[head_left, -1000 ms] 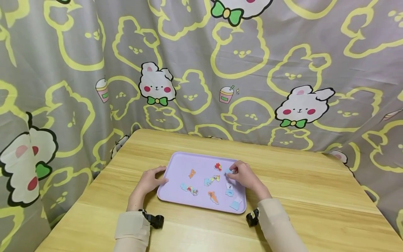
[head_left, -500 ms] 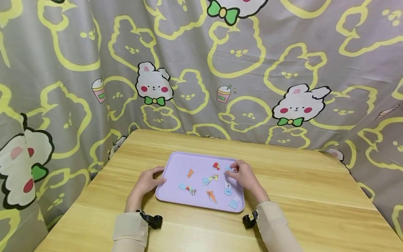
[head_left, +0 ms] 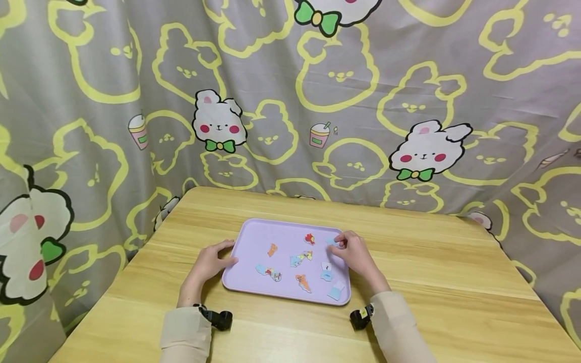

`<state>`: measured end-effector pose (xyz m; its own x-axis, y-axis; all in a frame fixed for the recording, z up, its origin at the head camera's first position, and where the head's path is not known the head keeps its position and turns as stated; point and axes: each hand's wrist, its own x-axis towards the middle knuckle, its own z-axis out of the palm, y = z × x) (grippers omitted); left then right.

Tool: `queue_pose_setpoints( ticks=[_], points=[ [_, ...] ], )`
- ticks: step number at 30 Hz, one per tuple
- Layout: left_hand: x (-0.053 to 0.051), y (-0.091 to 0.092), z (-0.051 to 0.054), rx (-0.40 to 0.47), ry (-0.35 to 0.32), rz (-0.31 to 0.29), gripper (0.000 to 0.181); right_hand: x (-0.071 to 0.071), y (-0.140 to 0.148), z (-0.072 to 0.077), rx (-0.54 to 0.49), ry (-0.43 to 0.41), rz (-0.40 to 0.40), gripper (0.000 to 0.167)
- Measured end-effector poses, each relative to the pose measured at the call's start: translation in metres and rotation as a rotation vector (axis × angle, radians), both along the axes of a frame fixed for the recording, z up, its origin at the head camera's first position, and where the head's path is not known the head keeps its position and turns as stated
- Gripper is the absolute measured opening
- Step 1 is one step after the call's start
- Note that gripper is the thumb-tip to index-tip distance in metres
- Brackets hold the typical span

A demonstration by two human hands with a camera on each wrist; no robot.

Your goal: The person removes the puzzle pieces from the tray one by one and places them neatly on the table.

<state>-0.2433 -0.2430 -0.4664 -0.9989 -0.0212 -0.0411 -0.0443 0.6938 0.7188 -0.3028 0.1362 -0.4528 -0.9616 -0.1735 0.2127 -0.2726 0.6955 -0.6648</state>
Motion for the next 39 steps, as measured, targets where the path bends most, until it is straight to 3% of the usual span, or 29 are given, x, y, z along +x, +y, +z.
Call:
queue_pose_setpoints(
  ticks=[39],
  points=[
    [-0.001, -0.002, -0.002, 0.0, 0.008, -0.018, 0.053, 0.004, 0.061, -0.004, 0.095, -0.055, -0.071, 0.028]
  ],
)
